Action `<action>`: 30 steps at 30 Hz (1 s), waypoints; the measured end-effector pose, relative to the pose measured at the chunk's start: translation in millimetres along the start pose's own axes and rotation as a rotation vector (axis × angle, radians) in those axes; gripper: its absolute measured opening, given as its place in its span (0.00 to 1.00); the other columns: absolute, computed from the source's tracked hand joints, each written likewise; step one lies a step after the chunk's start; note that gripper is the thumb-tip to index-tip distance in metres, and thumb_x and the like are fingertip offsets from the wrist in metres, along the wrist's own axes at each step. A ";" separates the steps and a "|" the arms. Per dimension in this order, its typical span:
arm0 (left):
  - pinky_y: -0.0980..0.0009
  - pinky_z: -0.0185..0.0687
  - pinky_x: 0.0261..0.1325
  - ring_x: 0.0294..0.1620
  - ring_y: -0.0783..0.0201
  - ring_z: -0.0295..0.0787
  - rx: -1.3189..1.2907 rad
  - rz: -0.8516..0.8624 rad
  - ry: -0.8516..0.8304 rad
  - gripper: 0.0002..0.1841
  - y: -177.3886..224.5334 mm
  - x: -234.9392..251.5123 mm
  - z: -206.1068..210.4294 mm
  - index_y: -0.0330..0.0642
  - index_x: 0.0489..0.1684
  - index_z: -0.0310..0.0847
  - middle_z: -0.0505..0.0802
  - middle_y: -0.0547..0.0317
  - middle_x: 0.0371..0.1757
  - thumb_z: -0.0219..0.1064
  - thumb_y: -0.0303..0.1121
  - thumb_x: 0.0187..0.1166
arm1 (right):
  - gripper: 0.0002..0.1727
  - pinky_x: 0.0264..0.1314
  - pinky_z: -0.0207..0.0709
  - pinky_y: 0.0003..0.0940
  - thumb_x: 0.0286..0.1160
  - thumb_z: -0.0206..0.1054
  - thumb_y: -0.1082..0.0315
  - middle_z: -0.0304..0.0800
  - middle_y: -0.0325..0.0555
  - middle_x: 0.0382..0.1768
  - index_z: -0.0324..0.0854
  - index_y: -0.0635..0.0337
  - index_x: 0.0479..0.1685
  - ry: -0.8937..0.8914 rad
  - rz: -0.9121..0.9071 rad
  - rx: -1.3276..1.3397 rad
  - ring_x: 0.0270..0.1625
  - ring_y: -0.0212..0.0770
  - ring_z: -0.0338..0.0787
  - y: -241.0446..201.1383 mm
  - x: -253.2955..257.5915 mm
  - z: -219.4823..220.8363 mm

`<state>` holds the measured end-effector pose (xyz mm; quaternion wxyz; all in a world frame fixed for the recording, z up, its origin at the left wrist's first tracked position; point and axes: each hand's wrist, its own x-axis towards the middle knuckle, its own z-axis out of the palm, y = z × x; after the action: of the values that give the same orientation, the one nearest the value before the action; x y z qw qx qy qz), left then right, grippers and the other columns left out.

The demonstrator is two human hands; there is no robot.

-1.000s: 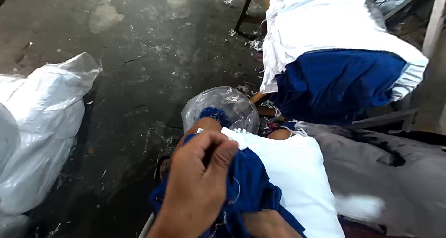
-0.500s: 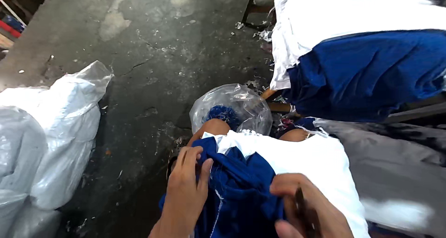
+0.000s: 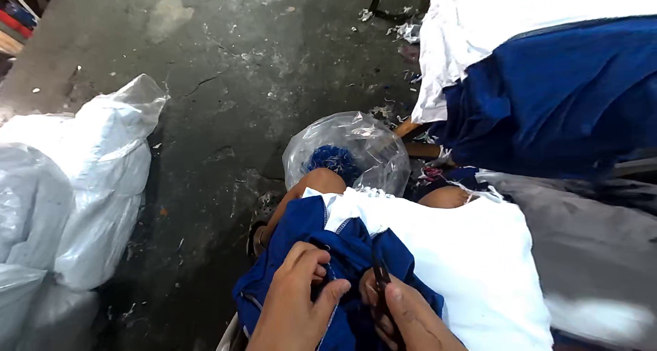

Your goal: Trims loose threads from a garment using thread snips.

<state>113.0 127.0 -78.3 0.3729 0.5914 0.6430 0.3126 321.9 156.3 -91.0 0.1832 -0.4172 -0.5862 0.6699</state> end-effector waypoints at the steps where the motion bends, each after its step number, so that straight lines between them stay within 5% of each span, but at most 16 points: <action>1: 0.72 0.88 0.46 0.43 0.64 0.90 0.090 0.037 0.030 0.16 0.6 1.8 7.6 0.34 0.49 0.89 0.90 0.47 0.50 0.73 0.40 0.75 | 0.38 0.24 0.72 0.24 0.86 0.35 0.29 0.73 0.34 0.32 0.74 0.55 0.42 -0.008 0.003 0.016 0.24 0.25 0.73 1.1 0.3 -0.4; 4: 0.75 0.87 0.43 0.39 0.64 0.89 0.248 0.165 0.143 0.07 -4.2 5.3 20.9 0.41 0.36 0.94 0.91 0.51 0.42 0.72 0.33 0.72 | 0.37 0.25 0.73 0.25 0.88 0.33 0.31 0.72 0.34 0.32 0.73 0.56 0.42 -0.011 0.003 0.022 0.25 0.26 0.73 2.1 -0.5 0.8; 7: 0.78 0.87 0.49 0.44 0.69 0.91 0.164 0.161 0.097 0.09 -1.4 7.2 8.1 0.41 0.34 0.93 0.94 0.54 0.44 0.68 0.34 0.79 | 0.37 0.29 0.77 0.27 0.89 0.35 0.33 0.74 0.38 0.34 0.74 0.59 0.43 -0.008 -0.036 0.024 0.27 0.28 0.76 0.1 -2.5 -0.4; 12: 0.58 0.88 0.54 0.51 0.45 0.90 0.277 0.108 -0.050 0.12 19.5 5.7 9.7 0.28 0.41 0.90 0.89 0.36 0.50 0.74 0.33 0.73 | 0.38 0.36 0.80 0.32 0.94 0.34 0.40 0.77 0.50 0.39 0.76 0.69 0.45 -0.019 -0.089 -0.082 0.33 0.34 0.81 -1.9 -1.9 -3.0; 15: 0.62 0.90 0.49 0.46 0.48 0.92 0.414 0.201 0.010 0.05 18.4 6.1 18.4 0.32 0.33 0.92 0.92 0.40 0.46 0.71 0.25 0.71 | 0.32 0.40 0.81 0.37 0.95 0.40 0.49 0.81 0.55 0.40 0.78 0.72 0.46 -0.012 -0.088 -0.192 0.36 0.41 0.84 -6.7 -0.5 -3.6; 19: 0.65 0.91 0.50 0.48 0.54 0.95 0.358 0.237 -0.030 0.09 15.6 7.6 5.1 0.34 0.33 0.92 0.95 0.45 0.48 0.65 0.25 0.79 | 0.20 0.40 0.79 0.41 0.86 0.62 0.60 0.84 0.63 0.39 0.81 0.76 0.43 0.031 -0.062 -0.312 0.36 0.48 0.84 -17.5 -3.5 -3.8; 24: 0.62 0.89 0.54 0.51 0.49 0.95 0.353 0.195 -0.124 0.12 24.2 13.0 -5.0 0.31 0.36 0.88 0.95 0.41 0.52 0.61 0.29 0.84 | 0.25 0.41 0.77 0.41 0.87 0.61 0.55 0.85 0.64 0.37 0.82 0.76 0.43 0.063 -0.013 -0.407 0.35 0.50 0.84 -24.8 -7.4 -2.4; 27: 0.55 0.87 0.56 0.54 0.43 0.90 0.308 0.141 -0.200 0.09 20.6 13.2 -1.0 0.29 0.42 0.90 0.90 0.37 0.53 0.69 0.28 0.75 | 0.25 0.45 0.79 0.43 0.87 0.62 0.56 0.86 0.66 0.40 0.82 0.77 0.45 0.032 0.012 -0.382 0.39 0.52 0.86 -27.4 -9.4 -5.7; 30: 0.61 0.89 0.51 0.48 0.47 0.91 0.355 0.193 -0.087 0.07 15.8 8.1 11.0 0.33 0.35 0.92 0.91 0.41 0.48 0.70 0.27 0.74 | 0.20 0.39 0.77 0.40 0.86 0.63 0.60 0.85 0.62 0.36 0.82 0.76 0.41 0.010 -0.020 -0.304 0.35 0.46 0.84 -18.9 -10.7 -13.2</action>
<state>130.6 136.3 -71.6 0.2584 0.7197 0.6116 0.2030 333.7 161.4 -69.1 0.1274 -0.4376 -0.6839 0.5697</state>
